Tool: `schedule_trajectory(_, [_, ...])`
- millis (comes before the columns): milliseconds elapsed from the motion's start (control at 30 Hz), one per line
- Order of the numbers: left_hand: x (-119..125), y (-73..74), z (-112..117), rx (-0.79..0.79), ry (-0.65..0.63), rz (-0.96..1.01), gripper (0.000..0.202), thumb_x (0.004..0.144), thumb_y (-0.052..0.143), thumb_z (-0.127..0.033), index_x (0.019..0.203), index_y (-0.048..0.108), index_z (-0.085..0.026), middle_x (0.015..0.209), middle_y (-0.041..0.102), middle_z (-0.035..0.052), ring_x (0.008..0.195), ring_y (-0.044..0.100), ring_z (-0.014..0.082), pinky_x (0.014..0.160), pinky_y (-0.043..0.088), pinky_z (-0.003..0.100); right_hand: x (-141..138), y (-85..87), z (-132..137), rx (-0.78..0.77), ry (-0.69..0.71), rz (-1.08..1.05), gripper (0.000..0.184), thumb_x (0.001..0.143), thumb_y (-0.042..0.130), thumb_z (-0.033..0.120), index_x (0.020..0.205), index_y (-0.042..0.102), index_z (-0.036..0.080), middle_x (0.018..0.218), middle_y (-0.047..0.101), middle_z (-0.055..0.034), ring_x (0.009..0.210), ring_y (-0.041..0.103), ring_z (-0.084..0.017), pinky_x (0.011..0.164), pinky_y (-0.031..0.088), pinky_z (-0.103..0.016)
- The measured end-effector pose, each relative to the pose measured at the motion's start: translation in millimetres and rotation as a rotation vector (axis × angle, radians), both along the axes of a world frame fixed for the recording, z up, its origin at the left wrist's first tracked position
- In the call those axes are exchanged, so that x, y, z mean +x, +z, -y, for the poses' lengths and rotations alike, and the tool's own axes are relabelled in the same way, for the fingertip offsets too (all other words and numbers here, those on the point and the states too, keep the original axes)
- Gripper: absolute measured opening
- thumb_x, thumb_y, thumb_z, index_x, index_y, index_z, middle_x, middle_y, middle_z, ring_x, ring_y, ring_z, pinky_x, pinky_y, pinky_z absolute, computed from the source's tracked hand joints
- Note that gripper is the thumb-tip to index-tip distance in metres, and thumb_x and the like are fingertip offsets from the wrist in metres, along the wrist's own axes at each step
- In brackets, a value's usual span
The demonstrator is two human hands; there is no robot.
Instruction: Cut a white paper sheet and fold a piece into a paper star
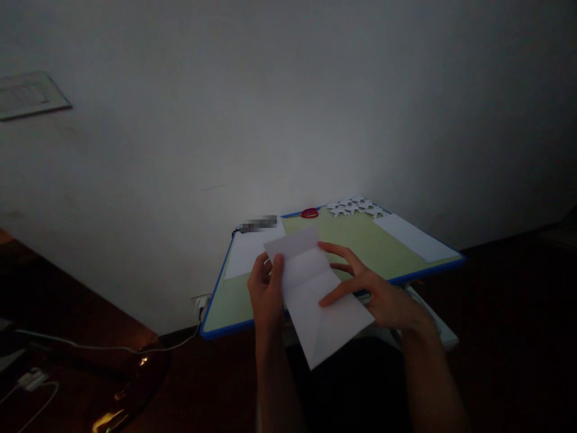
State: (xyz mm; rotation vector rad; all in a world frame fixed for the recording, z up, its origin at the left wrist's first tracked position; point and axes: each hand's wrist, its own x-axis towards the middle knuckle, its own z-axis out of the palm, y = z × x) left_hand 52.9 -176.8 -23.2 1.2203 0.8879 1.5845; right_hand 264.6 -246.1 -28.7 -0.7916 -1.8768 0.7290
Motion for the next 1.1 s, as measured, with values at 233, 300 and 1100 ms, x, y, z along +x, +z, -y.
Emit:
schedule_trajectory(233, [0.7, 0.8, -0.7, 0.048, 0.07, -0.015, 0.035, 0.085, 0.081, -0.049, 0.099, 0.073, -0.018, 0.087, 0.077, 0.0044, 0.067, 0.068, 0.0155, 0.057, 0.051, 0.021, -0.2, -0.8, -1.6, 0.057, -0.04, 0.057, 0.029, 0.077, 0.095, 0.032, 0.104, 0.087, 0.038, 0.174, 0.021, 0.0014, 0.161, 0.023, -0.04, 0.129, 0.028, -0.065])
schedule_trajectory(300, [0.7, 1.2, 0.1, 0.056, 0.09, -0.019, 0.034, 0.086, 0.08, -0.049, 0.098, 0.073, -0.018, 0.086, 0.076, 0.004, 0.067, 0.066, 0.0149, 0.056, 0.049, 0.02, -0.7, -1.1, -1.8, 0.051, -0.045, 0.04, 0.028, 0.077, 0.094, 0.035, 0.103, 0.087, 0.039, 0.175, 0.018, 0.0032, 0.162, 0.021, -0.04, 0.13, 0.025, -0.065])
schedule_trajectory(1100, [4.9, -2.2, 6.0, -0.002, -0.245, 0.023, 0.054, 0.071, 0.088, -0.044, 0.117, 0.072, -0.02, 0.101, 0.076, 0.0072, 0.076, 0.069, 0.0209, 0.058, 0.053, 0.027, -23.1, 1.8, -17.1, 0.027, -0.162, -0.466, 0.007, 0.085, 0.088, 0.03, 0.089, 0.083, 0.027, 0.128, 0.066, -0.005, 0.121, 0.066, -0.023, 0.104, 0.055, -0.035])
